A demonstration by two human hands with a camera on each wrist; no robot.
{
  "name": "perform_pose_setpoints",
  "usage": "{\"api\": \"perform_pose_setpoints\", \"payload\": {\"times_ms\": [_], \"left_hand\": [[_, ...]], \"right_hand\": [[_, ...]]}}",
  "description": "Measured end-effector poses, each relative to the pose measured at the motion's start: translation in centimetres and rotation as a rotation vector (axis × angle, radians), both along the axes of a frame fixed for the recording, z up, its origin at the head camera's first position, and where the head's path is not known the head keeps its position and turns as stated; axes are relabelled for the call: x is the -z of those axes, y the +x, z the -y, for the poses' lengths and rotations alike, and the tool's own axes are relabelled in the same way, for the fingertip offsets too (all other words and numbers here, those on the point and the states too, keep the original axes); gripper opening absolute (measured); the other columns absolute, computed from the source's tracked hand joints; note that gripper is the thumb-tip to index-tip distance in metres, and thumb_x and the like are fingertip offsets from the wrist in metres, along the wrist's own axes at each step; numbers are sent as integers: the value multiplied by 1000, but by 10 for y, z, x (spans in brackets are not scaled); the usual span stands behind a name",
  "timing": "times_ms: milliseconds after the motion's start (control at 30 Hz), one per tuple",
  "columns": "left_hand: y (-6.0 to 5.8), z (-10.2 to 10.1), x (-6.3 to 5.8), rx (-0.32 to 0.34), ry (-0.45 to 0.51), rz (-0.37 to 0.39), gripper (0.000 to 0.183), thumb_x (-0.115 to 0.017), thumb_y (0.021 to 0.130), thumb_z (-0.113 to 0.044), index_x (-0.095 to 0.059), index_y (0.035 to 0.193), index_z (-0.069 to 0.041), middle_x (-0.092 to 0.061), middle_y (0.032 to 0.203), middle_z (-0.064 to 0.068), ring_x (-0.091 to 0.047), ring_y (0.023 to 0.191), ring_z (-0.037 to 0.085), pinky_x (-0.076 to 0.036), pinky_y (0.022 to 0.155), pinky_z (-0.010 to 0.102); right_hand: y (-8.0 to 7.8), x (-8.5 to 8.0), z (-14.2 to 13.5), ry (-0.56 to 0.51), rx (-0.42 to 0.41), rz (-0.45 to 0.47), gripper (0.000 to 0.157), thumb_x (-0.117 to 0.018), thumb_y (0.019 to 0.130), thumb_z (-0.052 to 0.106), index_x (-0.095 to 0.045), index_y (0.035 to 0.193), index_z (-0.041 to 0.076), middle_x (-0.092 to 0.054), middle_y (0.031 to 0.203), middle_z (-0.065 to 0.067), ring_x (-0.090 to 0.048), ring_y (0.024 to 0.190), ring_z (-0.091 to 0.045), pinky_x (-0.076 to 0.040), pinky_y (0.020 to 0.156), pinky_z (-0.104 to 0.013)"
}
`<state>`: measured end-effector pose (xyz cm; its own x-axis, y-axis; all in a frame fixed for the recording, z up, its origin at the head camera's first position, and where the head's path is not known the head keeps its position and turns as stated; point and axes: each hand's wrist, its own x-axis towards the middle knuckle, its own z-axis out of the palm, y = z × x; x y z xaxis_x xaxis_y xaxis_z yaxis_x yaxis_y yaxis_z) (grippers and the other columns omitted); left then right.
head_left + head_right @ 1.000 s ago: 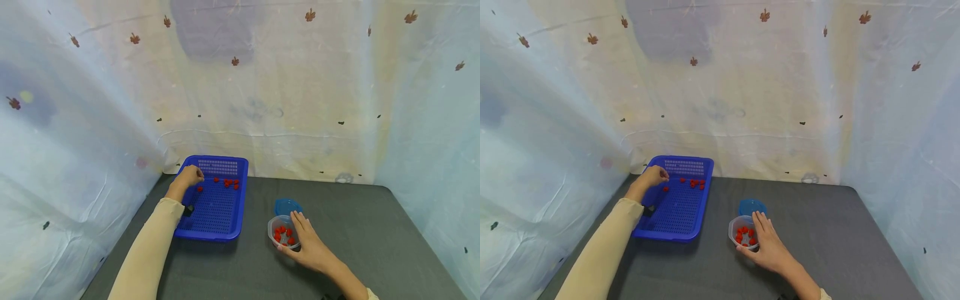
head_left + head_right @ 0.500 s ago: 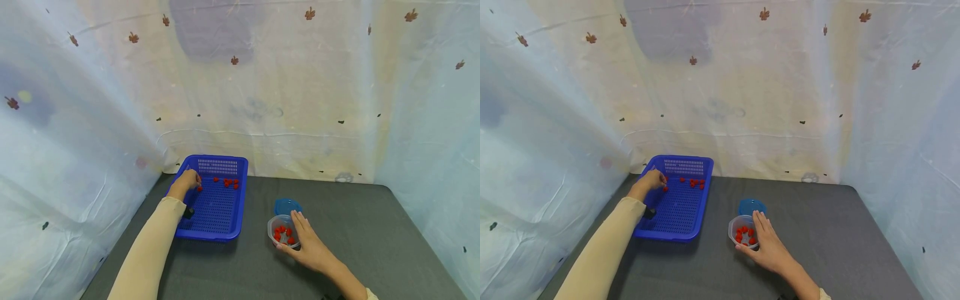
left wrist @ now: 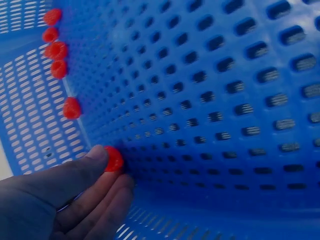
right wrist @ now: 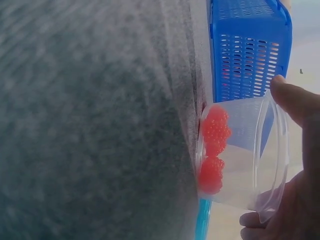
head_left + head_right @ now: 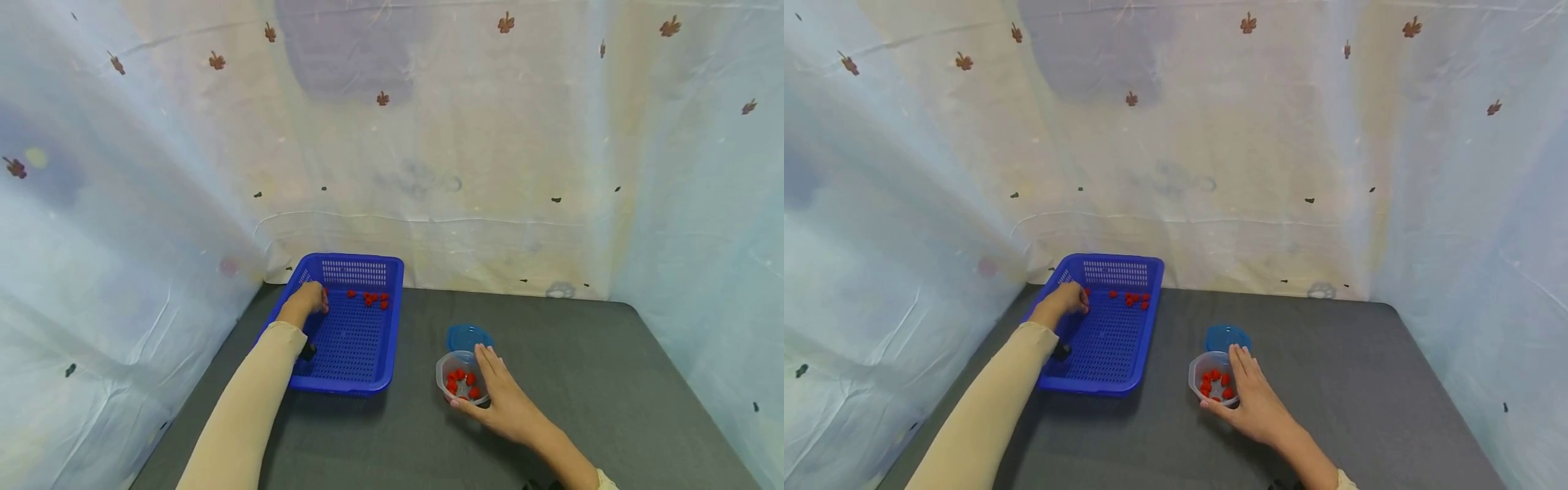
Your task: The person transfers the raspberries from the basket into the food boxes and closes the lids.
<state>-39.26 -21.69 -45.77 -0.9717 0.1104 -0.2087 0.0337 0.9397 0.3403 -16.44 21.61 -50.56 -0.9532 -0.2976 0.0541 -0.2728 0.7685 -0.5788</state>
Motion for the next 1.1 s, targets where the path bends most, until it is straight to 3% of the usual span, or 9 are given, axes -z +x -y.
{"api": "perform_pose_setpoints", "payload": {"times_ms": [400,733,1100], "left_hand": [[-6,-1,8,-15,-16,-23,19,-85,90,-6,-68,84,-7,-66,88,7,-60,80,24,-54,80,44],[-6,-1,10,-6,1,-20,18,-82,93,-5,-67,84,-7,-66,87,8,-60,80,25,-53,79,42],[-5,-1,8,9,52,-2,9,-81,95,-7,-72,92,-7,-69,94,6,-62,87,24,-54,85,45]], "right_hand": [[0,2,0,11,11,-14,119,-69,93,73,-14,171,3,-15,178,-21,-13,163,-45,-18,126,-69],[-2,1,1,44,8,-59,119,-68,94,74,-16,170,-2,-15,177,-23,-15,163,-44,-17,128,-66],[-1,1,1,32,14,-28,118,-67,94,74,-16,170,0,-17,176,-24,-15,163,-46,-18,126,-69]]}}
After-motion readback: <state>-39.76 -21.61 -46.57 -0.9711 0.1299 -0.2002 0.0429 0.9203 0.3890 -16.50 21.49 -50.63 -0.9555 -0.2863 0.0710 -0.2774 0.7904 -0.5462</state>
